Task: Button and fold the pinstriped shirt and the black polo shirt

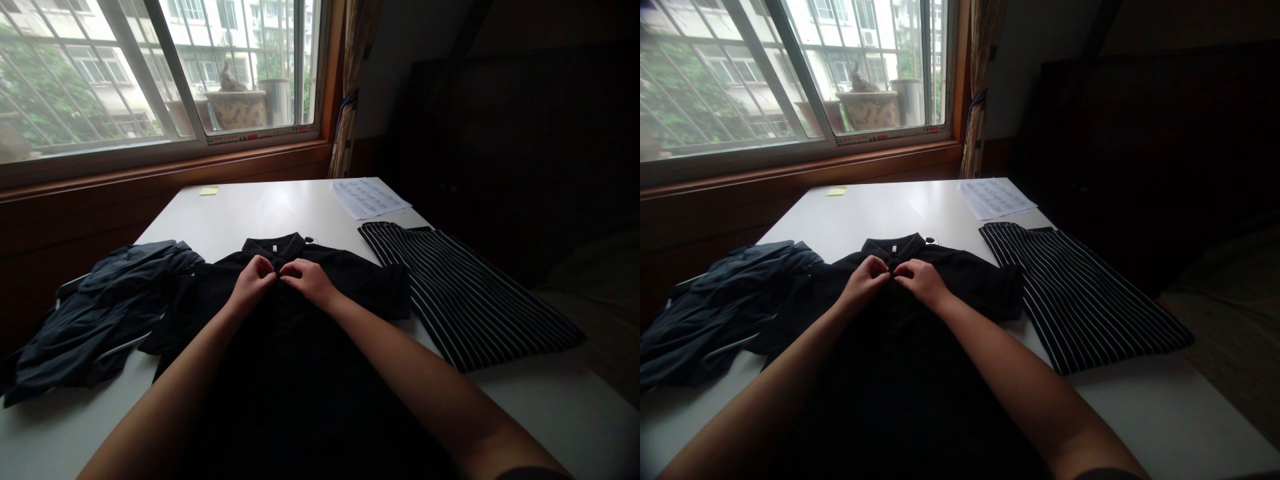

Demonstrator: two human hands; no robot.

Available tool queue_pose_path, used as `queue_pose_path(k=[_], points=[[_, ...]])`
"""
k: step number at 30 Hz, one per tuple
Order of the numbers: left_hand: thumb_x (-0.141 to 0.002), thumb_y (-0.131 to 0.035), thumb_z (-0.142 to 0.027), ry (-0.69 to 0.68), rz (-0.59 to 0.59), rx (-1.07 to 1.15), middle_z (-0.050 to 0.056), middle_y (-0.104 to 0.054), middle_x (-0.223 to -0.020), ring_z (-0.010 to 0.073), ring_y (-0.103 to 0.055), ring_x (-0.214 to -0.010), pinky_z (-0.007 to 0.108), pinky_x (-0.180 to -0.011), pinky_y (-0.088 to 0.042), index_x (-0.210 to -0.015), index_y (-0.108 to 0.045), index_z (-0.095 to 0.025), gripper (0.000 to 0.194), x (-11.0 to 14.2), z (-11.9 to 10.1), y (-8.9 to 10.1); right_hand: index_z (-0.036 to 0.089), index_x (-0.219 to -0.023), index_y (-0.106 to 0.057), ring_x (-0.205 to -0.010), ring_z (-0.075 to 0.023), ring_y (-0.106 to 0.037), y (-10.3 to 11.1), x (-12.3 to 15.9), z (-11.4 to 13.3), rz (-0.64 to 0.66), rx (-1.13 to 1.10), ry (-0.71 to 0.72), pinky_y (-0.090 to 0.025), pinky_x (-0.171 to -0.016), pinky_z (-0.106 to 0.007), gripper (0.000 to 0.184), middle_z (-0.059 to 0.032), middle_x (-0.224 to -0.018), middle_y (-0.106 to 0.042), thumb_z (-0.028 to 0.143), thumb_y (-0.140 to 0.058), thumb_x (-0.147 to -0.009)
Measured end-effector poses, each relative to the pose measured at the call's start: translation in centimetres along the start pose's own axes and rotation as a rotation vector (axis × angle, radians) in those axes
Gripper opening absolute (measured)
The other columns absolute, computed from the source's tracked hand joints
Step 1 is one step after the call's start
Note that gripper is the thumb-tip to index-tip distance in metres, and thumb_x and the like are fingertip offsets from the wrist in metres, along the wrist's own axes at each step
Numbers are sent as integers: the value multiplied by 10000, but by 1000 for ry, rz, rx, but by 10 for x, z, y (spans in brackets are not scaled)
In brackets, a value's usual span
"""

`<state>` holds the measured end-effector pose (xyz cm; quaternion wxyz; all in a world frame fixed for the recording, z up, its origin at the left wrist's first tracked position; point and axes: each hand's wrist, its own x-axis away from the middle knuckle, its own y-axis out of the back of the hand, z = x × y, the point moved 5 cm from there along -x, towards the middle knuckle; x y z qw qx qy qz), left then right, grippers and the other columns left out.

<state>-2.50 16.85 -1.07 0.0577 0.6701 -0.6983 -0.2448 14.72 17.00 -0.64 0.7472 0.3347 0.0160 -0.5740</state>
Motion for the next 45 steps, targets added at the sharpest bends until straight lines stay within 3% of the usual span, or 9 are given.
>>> queue_pose_path(k=[6, 23, 45], points=[[-793, -712, -410, 29, 9, -22, -18, -633, -808, 144, -579, -689, 253, -610, -453, -896, -584, -218, 253, 2, 1, -2, 199, -941, -753, -832, -148, -658, -1, 0, 1, 6, 8, 22, -488, -780, -260, 128, -10, -895, -716, 142, -745, -827], [-767, -649, -275, 22, -15, -78, -35, -594, -769, 152, -558, -723, 279, -686, -431, -813, -569, -218, 108, 2, -4, -2, 205, -939, -749, -824, -148, -642, -2, 0, 1, 27, 30, 32, -481, -776, -263, 130, -7, -878, -690, 140, -740, -826], [-766, -672, -295, 23, 27, -15, -41, -573, -771, 132, -544, -669, 253, -619, -433, -848, -540, -219, 173, -1, 3, -2, 195, -908, -733, -831, -157, -651, -1, -1, 3, -1, 45, 0, -484, -774, -274, 74, -15, -878, -717, 174, -734, -838]])
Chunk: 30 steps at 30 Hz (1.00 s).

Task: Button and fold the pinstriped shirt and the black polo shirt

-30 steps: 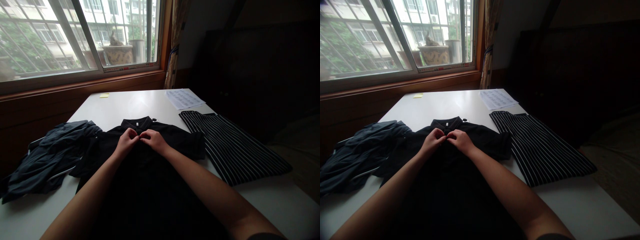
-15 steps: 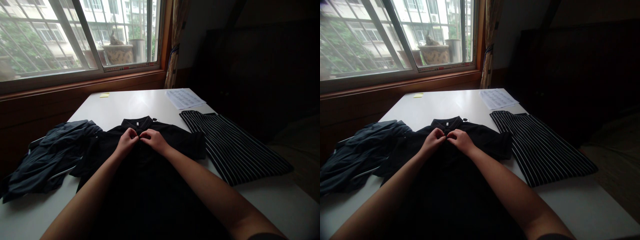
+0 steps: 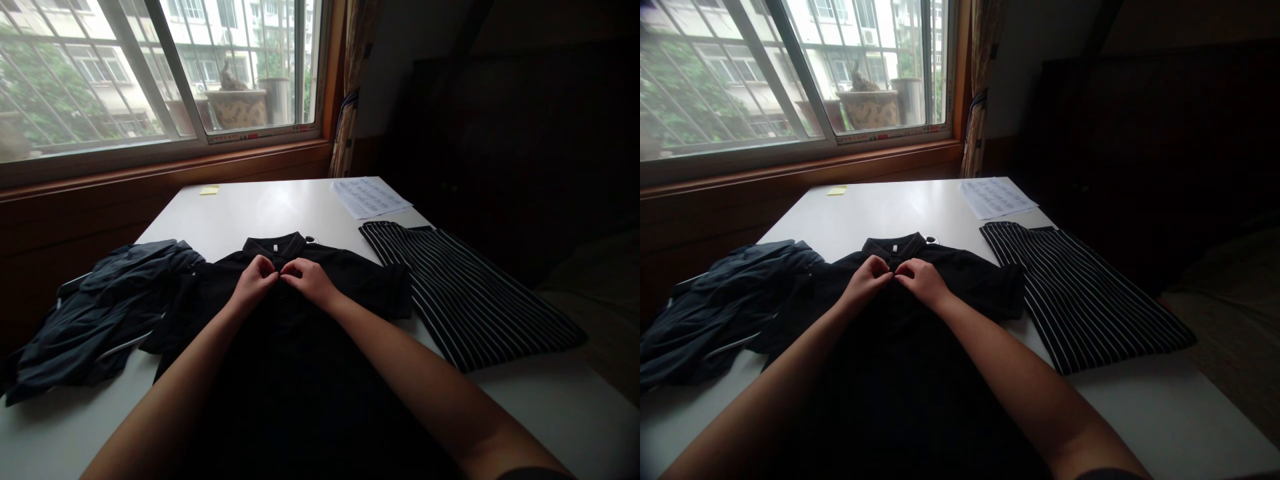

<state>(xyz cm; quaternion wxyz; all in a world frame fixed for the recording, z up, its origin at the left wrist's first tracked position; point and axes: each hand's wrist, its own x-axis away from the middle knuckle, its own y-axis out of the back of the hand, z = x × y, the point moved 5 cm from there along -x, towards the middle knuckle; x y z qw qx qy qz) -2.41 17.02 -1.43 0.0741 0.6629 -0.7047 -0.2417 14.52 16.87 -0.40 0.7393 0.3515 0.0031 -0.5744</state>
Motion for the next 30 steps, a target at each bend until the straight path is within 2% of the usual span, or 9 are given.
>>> queue_pose_path(k=[16, 30], points=[[-733, -694, -267, -9, 49, 32, -33, -587, -795, 142, -551, -721, 262, -656, -437, -869, -547, -215, 207, -1, 1, -1, 188, -923, -723, -845, -156, -647, -2, 0, -4, 40, -14, 9, -491, -789, -274, 131, -16, -901, -700, 114, -713, -816], [-723, -677, -259, -7, 33, -50, -33, -608, -793, 152, -562, -741, 270, -684, -434, -837, -576, -217, 158, 0, -4, 1, 194, -883, -711, -827, -154, -636, -4, 0, -5, 73, 58, 1, -486, -774, -273, 134, -14, -892, -682, 83, -690, -812]])
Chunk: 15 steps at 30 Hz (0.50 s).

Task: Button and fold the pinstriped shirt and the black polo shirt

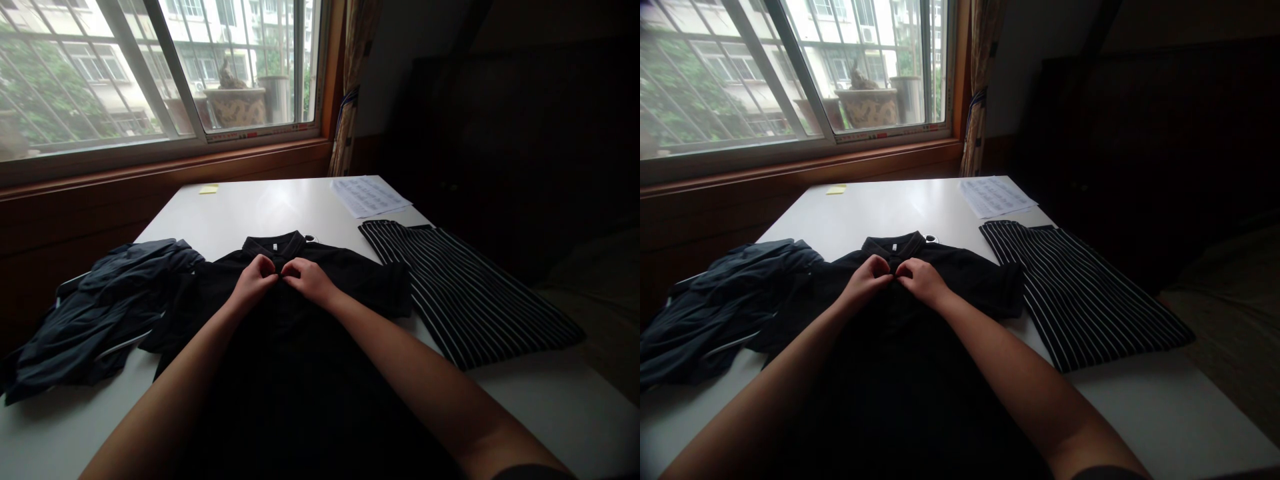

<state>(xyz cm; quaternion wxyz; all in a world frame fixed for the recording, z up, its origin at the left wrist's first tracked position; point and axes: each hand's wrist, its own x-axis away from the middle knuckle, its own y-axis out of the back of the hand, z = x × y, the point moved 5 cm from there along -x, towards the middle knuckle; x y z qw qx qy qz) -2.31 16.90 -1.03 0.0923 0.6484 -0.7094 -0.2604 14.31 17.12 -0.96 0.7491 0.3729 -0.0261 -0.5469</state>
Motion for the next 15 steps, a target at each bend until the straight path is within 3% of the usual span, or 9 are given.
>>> queue_pose_path(k=[7, 15], points=[[-743, -664, -302, 61, 25, 3, -22, -637, -775, 166, -587, -704, 278, -639, -449, -830, -613, -217, 132, -1, 5, 1, 192, -854, -706, -810, -158, -630, -1, 1, 2, -12, 47, 7, -483, -769, -281, 112, -17, -864, -669, 89, -684, -817], [-735, -637, -229, 1, -56, -162, -26, -631, -765, 171, -589, -734, 285, -683, -436, -785, -584, -226, 73, 0, -3, 2, 207, -928, -724, -814, -152, -626, -3, 2, 3, -13, 71, 3, -486, -773, -276, 141, -16, -889, -656, 106, -690, -834]])
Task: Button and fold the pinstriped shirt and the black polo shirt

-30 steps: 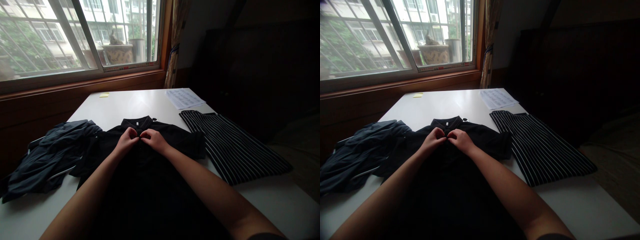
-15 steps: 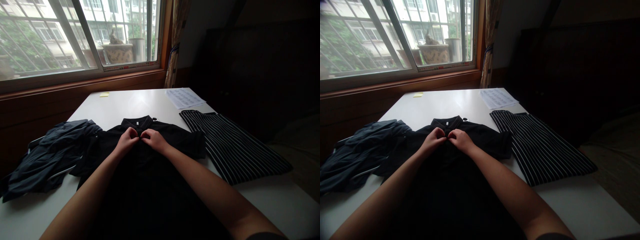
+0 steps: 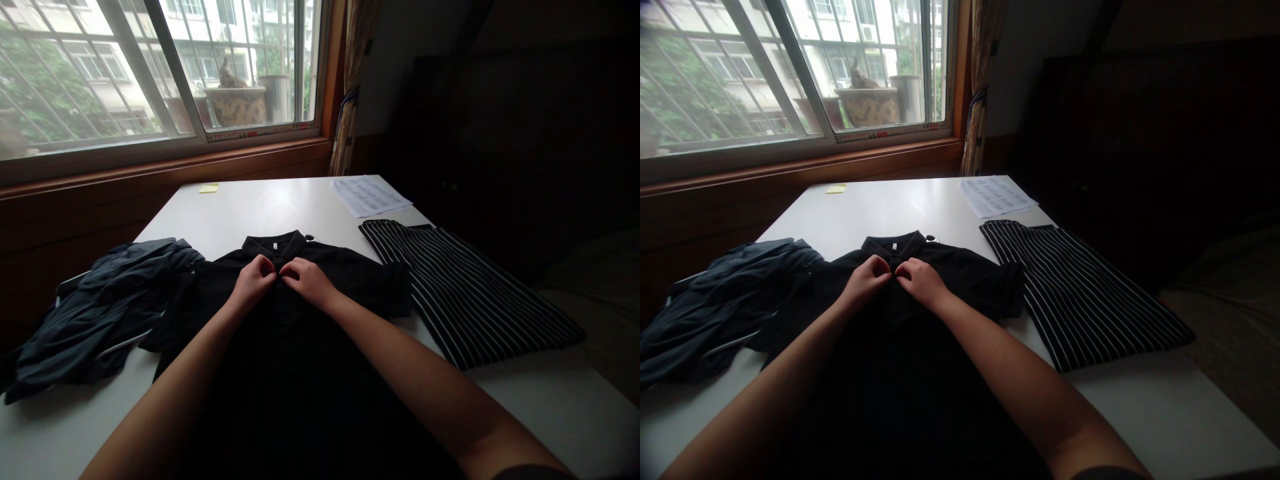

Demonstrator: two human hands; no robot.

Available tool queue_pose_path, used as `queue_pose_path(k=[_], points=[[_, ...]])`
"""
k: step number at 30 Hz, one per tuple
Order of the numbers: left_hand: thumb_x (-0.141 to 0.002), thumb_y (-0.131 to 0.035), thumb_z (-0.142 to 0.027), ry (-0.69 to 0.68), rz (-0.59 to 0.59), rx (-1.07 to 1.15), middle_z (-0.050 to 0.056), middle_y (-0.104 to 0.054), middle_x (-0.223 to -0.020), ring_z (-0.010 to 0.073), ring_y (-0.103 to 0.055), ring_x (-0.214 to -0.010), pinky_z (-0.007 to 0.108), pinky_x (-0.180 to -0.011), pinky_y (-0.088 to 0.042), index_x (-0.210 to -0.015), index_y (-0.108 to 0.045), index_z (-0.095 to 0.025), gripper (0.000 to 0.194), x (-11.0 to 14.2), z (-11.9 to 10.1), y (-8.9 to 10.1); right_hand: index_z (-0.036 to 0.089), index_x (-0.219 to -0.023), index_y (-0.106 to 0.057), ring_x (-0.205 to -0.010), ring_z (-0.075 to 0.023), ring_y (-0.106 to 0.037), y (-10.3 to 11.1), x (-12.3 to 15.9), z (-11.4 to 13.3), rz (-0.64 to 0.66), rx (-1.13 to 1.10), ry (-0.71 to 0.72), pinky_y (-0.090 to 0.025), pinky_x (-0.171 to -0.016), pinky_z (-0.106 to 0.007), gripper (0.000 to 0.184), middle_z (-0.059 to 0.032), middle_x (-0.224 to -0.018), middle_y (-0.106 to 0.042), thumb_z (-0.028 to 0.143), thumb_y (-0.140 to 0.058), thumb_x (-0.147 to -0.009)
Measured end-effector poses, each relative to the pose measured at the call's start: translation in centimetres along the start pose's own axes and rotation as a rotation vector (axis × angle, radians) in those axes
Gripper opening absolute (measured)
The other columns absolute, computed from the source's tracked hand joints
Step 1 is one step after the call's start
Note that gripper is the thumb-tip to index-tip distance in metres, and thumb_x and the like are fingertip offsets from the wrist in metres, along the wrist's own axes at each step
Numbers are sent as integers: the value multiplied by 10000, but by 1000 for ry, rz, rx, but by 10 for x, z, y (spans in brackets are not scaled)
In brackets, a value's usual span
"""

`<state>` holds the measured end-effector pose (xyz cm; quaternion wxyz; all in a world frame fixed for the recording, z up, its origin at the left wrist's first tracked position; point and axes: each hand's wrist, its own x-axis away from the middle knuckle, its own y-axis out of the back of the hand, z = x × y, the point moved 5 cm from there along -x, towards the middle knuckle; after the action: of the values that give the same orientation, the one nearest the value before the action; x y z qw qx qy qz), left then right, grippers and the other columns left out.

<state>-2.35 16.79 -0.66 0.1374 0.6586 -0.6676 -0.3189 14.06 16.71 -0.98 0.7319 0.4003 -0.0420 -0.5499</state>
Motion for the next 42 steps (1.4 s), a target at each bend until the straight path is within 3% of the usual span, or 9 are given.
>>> queue_pose_path(k=[9, 16, 19, 25, 29, 33, 36, 42], points=[[-740, -652, -244, -8, -27, -38, -4, -642, -782, 185, -607, -748, 301, -695, -446, -780, -595, -221, 74, -2, 4, 0, 218, -990, -767, -839, -158, -625, -2, 1, 1, 24, 80, 54, -487, -810, -278, 181, -29, -922, -657, 123, -654, -884], [-746, -652, -252, 9, -40, -38, 1, -651, -785, 187, -612, -754, 304, -700, -448, -789, -601, -219, 75, -2, 4, 1, 232, -1113, -765, -908, -228, -537, 0, 6, 11, 122, 412, 292, -469, -843, -348, 265, -88, -988, -638, 154, -607, -916], [-742, -658, -257, -8, -9, -12, -3, -644, -787, 180, -599, -744, 299, -690, -448, -803, -598, -216, 95, -2, 4, 1, 246, -1144, -756, -913, -227, -521, 2, 6, 13, 146, 471, 296, -463, -822, -338, 284, -91, -1011, -634, 157, -608, -918], [-734, -698, -277, -130, 165, -55, -12, -583, -790, 160, -539, -708, 279, -637, -429, -819, -583, -207, 159, -4, 0, -1, 260, -1132, -762, -908, -195, -518, 5, 3, 3, 141, 397, 227, -466, -839, -316, 301, -60, -1004, -629, 120, -605, -917], [-784, -682, -274, -246, 226, -158, 1, -573, -828, 175, -538, -757, 301, -691, -443, -834, -586, -209, 126, -3, -3, 0, 256, -1121, -763, -907, -179, -540, 6, 2, -5, 113, 296, 219, -476, -867, -313, 331, -44, -984, -626, 74, -626, -881], [-837, -697, -432, -329, 222, -350, 28, -592, -903, 230, -523, -886, 385, -840, -439, -874, -618, -219, 231, -3, 5, 6, 250, -1125, -758, -910, -185, -553, 7, 2, -6, 80, 268, 226, -486, -866, -321, 315, -46, -968, -625, 94, -640, -878], [-847, -679, -547, -359, 200, -364, 43, -579, -962, 253, -495, -956, 408, -877, -440, -907, -642, -227, 328, -3, 14, 11, 248, -1133, -761, -886, -184, -546, 7, 3, -4, 80, 264, 260, -490, -848, -318, 331, -49, -959, -632, 82, -633, -877], [-868, -664, -539, -382, 163, -376, 51, -582, -1011, 269, -480, -996, 430, -896, -452, -948, -648, -233, 316, -2, 18, 10, 269, -1133, -773, -859, -183, -534, 6, 3, -4, 97, 311, 309, -493, -824, -315, 361, -53, -958, -647, 63, -628, -875]])
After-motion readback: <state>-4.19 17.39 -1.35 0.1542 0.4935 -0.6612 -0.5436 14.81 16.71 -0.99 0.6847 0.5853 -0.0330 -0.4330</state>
